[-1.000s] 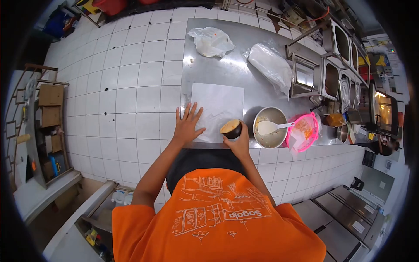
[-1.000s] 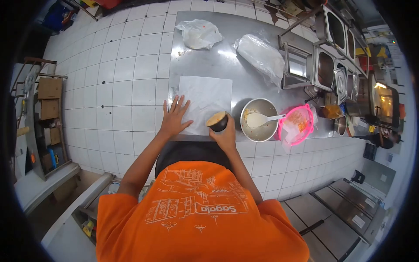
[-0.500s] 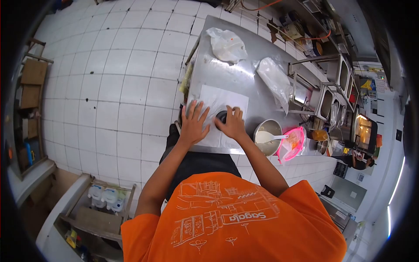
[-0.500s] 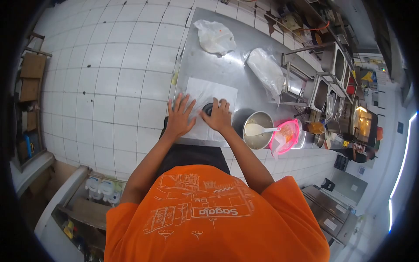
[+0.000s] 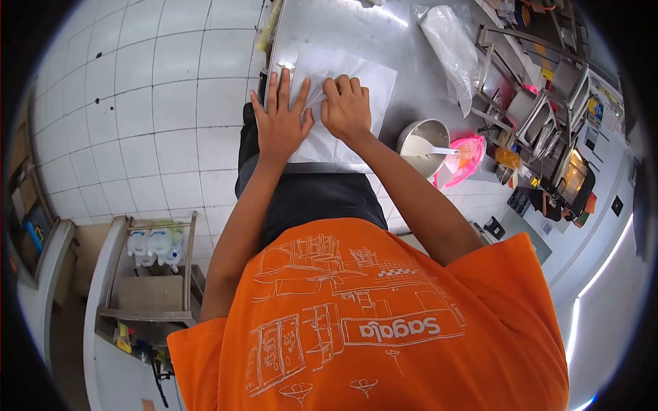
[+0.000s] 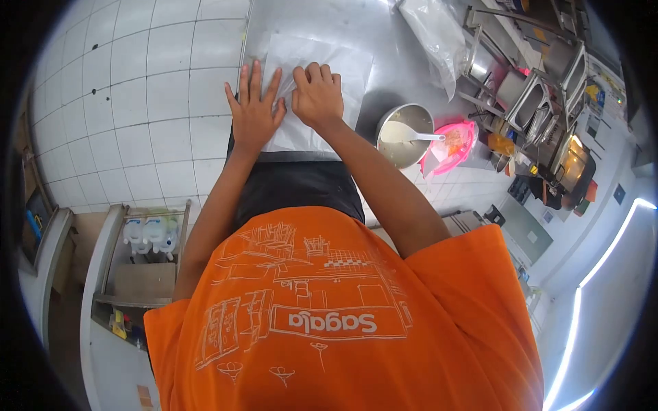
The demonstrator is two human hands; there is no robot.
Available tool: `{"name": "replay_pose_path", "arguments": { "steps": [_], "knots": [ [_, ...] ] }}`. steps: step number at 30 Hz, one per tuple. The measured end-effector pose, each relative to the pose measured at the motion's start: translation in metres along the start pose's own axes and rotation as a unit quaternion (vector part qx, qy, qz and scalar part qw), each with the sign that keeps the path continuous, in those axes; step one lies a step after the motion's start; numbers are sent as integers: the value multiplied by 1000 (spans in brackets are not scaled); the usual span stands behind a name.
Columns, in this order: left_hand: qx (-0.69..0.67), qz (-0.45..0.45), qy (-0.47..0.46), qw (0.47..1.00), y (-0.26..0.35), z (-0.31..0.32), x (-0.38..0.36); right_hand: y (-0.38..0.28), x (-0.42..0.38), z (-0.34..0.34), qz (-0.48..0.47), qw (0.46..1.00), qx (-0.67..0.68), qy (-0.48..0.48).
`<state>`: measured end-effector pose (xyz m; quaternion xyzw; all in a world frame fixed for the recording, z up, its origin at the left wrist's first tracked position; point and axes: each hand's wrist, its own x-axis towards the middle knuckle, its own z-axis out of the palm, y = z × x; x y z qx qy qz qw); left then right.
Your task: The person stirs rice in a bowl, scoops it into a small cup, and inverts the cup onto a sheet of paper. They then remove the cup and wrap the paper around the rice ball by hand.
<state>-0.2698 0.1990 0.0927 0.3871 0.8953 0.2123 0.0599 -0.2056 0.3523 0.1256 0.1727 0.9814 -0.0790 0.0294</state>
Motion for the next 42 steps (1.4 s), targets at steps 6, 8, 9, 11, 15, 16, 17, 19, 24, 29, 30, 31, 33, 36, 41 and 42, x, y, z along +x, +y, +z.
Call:
{"name": "replay_pose_path", "arguments": {
  "steps": [6, 8, 9, 11, 15, 16, 17, 19, 24, 29, 30, 31, 33, 36, 41, 42],
  "knots": [
    [-2, -7, -7, 1000, -1, 2, 4, 8, 7, 1, -35, 999, 16, -12],
    [0, 0, -3, 1000, 0, 1, 2, 7, 5, -1, -35, 999, 23, -13],
    [-7, 1, -3, 1000, 1, -1, 1, 6, 8, -1, -37, 999, 26, -8],
    [-5, 5, -3, 1000, 3, -2, -6, 6, 3, -3, -30, 999, 26, 3],
    [-47, 19, 54, 997, -1, 3, -12, 6, 5, -6, -22, 998, 34, 42],
    [-77, 25, 70, 994, -4, -9, -10, 4, 3, -11, -27, 997, 38, 59],
    [-153, 15, 84, 985, -5, -20, -16, 5, -2, -15, -31, 996, 43, 71],
    [-245, 23, 128, 961, -9, -58, -44, 12, -12, -39, -47, 998, -24, 40],
    [-599, -24, -212, 772, -50, -80, -218, 16, -36, -66, 46, 983, 39, -176],
    [-155, -179, -571, 786, -179, 24, -384, 17, -42, -69, 9, 989, 18, -144],
    [-98, -218, -570, 786, -175, 2, -366, 16, -44, -73, 9, 990, 20, -141],
    [-42, -257, -569, 780, -171, -19, -348, 14, -45, -74, 15, 990, 22, -140],
    [-68, -337, -366, 864, -144, -56, -308, 13, -43, -80, 24, 990, 24, -134],
    [-361, -347, -113, 858, -65, -119, -213, 24, -54, -117, 74, 991, 68, -88],
    [-532, -169, -137, 818, -6, -108, -188, 130, -137, -178, 173, 974, 137, -44],
    [-565, -176, -217, 777, -4, -98, -202, 144, -155, -179, 171, 975, 137, -45]
  ]
}}
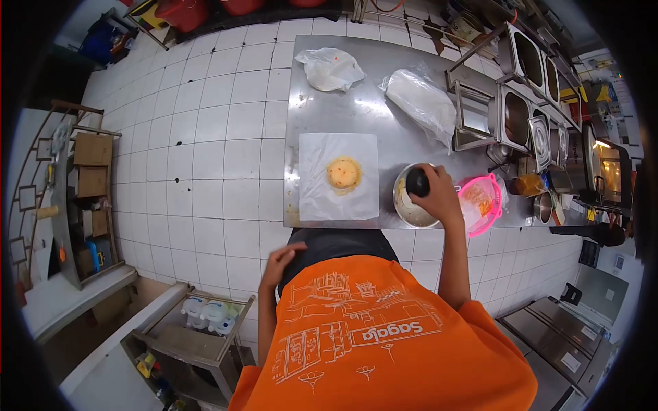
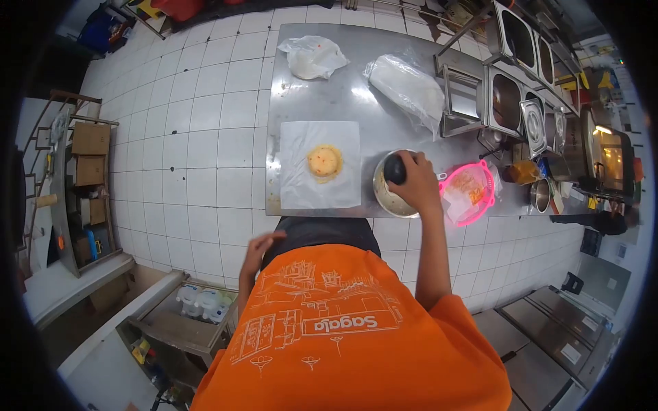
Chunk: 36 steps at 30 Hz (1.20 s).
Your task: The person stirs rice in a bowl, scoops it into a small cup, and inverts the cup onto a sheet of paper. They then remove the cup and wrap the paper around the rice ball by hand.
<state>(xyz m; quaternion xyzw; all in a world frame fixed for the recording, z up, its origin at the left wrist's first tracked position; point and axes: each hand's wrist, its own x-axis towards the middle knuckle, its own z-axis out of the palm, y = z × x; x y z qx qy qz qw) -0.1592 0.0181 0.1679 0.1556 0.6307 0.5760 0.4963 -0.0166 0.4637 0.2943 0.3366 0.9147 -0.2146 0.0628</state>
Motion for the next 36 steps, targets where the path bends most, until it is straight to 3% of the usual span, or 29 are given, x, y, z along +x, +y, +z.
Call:
{"name": "replay_pose_path", "arguments": {
  "steps": [2, 5, 6, 8, 9, 10, 11, 12, 14, 15, 16, 17, 19, 21, 24, 26, 28, 29, 31, 32, 34, 35, 36],
  "knots": [
    [-27, 22, 38, 999, -25, 14, -12, 29, -19, 2, -3, 1000, 0, -1],
    [95, -204, 43, 973, -110, -31, -34, 52, -26, 35, -15, 999, -35, -28],
    [389, -339, -125, 848, -124, -60, -32, 57, -25, 42, -24, 998, -53, -27],
    [515, -370, -207, 745, -121, -102, -34, 60, -24, 52, -40, 995, -91, -25],
    [437, -317, -175, 824, -151, -142, -21, 45, -26, 39, -32, 997, -72, -13],
    [361, -234, 7, 903, -99, -124, -4, 41, -18, 33, -58, 997, -42, 17],
    [315, -226, 95, 917, -26, -102, 26, 37, -7, 31, -84, 995, -10, 48],
    [324, -139, 118, 928, 30, -83, 51, 30, 5, 28, -105, 991, 24, 80],
    [395, -26, 130, 909, 104, -55, 110, -4, 42, 30, -143, 973, 135, 118],
    [364, 59, 129, 921, 108, -50, 145, -10, 69, 44, -168, 955, 209, 125],
    [318, 130, 124, 931, 120, -33, 179, -14, 99, 66, -190, 956, 192, 112],
    [387, 221, 112, 888, 120, -30, 217, -15, 126, 92, -211, 956, 175, 100],
    [494, 292, 134, 808, 120, -10, 273, -25, 160, 129, -222, 962, 132, 90],
    [575, 289, 86, 761, 113, 4, 309, -40, 168, 131, -195, 978, 67, 33],
    [641, 180, 22, 746, 126, 15, 322, -43, 184, 142, -146, 988, 33, -42],
    [652, 180, -15, 737, 127, 12, 325, -39, 189, 147, -111, 987, 52, -102],
    [675, 196, -30, 711, 123, 8, 328, -38, 186, 142, -148, 987, -21, -62],
    [648, 230, -18, 726, 118, 8, 328, -36, 180, 140, -165, 984, -56, -44],
    [589, 296, 12, 752, 124, 9, 319, -35, 170, 128, -218, 976, -6, 21],
    [550, 269, -11, 790, 128, 8, 314, -34, 166, 124, -246, 968, 19, 52],
    [466, 218, -54, 856, 147, 6, 306, -27, 165, 122, -247, 967, 59, -37],
    [477, 219, -64, 849, 155, 6, 297, -23, 164, 121, -244, 963, 79, -79],
    [488, 221, -76, 841, 164, 6, 284, -21, 157, 119, -275, 958, 72, -44]
  ]
}}
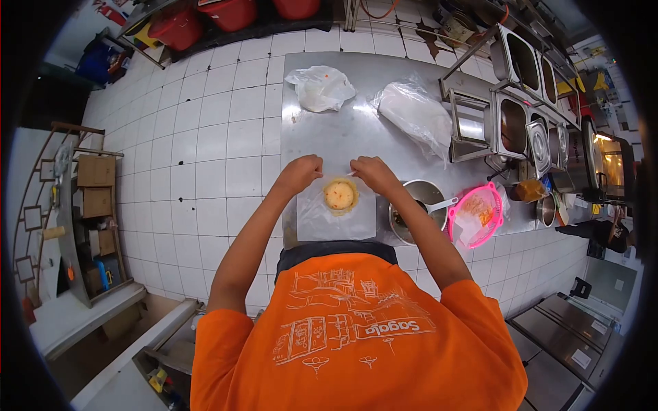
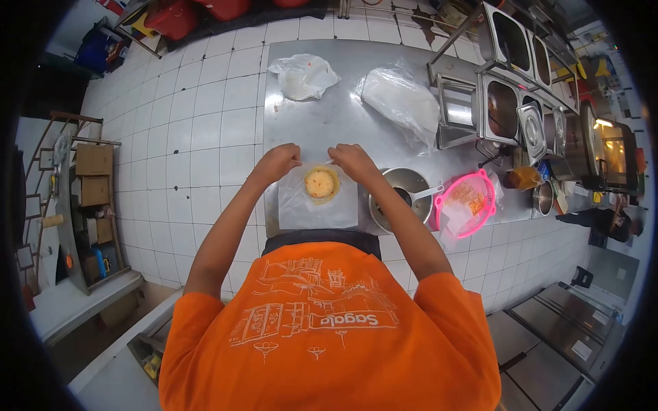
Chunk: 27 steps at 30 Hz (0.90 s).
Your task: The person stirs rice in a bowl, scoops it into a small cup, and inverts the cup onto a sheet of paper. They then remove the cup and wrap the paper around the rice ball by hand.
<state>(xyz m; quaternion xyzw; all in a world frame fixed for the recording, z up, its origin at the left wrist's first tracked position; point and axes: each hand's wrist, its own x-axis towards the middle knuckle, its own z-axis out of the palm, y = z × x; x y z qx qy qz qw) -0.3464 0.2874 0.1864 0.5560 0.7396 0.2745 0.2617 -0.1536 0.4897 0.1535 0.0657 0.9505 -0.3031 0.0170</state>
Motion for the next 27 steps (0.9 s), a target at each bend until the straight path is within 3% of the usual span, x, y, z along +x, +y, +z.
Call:
{"name": "replay_pose_path", "arguments": {
  "steps": [2, 8, 14, 17, 20, 27],
  "knots": [
    [19, 14, -5, 1000, 5, 1, -14, -13, -21, 0, -66, 995, -34, 60],
    [74, 84, 72, 991, -6, 19, -34, -24, -35, -4, -6, 998, 35, 43],
    [116, 118, 83, 983, -10, 26, -48, -17, -54, -11, -58, 995, -34, 72],
    [154, 157, 89, 971, -12, 33, -55, -17, -60, -13, -105, 984, -145, -15],
    [197, 178, 79, 961, -13, 39, -63, -17, -62, -4, -114, 971, -210, -22],
    [215, 168, 61, 960, -14, 64, -70, -45, -62, 24, -39, 965, -258, 26]
  ]
}}
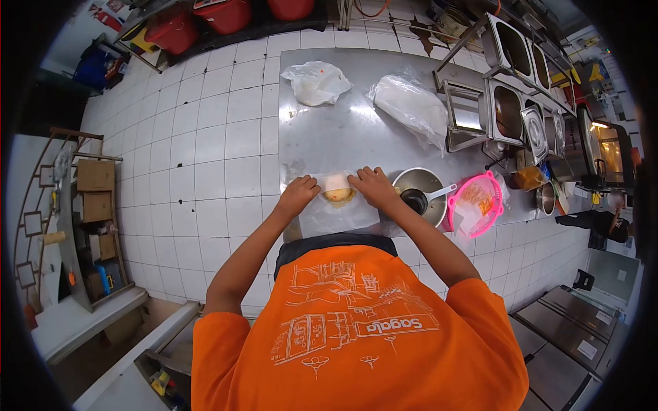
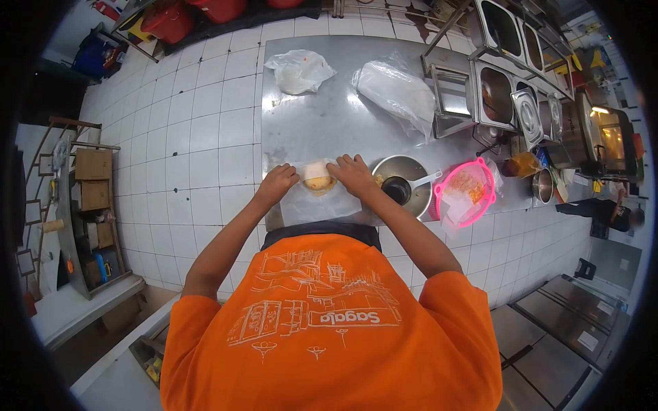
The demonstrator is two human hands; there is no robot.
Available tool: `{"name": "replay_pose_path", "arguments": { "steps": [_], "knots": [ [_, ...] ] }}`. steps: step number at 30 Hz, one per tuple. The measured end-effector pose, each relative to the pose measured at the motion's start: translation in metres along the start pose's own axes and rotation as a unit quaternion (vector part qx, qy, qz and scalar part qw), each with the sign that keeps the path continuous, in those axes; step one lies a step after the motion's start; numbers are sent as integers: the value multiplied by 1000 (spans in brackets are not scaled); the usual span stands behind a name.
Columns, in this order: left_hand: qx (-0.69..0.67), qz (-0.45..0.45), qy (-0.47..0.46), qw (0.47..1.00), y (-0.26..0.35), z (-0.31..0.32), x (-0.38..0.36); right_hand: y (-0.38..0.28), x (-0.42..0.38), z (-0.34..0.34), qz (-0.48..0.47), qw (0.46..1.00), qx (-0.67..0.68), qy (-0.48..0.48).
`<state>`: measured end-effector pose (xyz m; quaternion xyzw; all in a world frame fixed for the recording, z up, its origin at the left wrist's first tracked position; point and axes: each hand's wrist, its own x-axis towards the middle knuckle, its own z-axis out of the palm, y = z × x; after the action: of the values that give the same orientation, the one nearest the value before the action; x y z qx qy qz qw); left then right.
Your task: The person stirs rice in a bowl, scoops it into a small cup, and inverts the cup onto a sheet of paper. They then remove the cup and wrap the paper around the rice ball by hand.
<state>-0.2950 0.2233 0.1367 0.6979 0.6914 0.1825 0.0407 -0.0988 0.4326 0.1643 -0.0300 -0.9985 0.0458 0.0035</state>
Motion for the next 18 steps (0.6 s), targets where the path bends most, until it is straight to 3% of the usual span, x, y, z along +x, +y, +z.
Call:
{"name": "replay_pose_path", "arguments": {
  "steps": [5, 13, 18],
  "knots": [
    [-15, -21, 21, 999, 4, 3, 1, -5, 6, -3, 3, 995, 22, 99],
    [37, 14, -47, 998, -4, -1, -1, -3, -3, 7, -61, 996, 36, 58],
    [31, 25, -40, 998, 6, 9, -1, 1, 0, 13, -65, 993, 79, 60]
  ]
}}
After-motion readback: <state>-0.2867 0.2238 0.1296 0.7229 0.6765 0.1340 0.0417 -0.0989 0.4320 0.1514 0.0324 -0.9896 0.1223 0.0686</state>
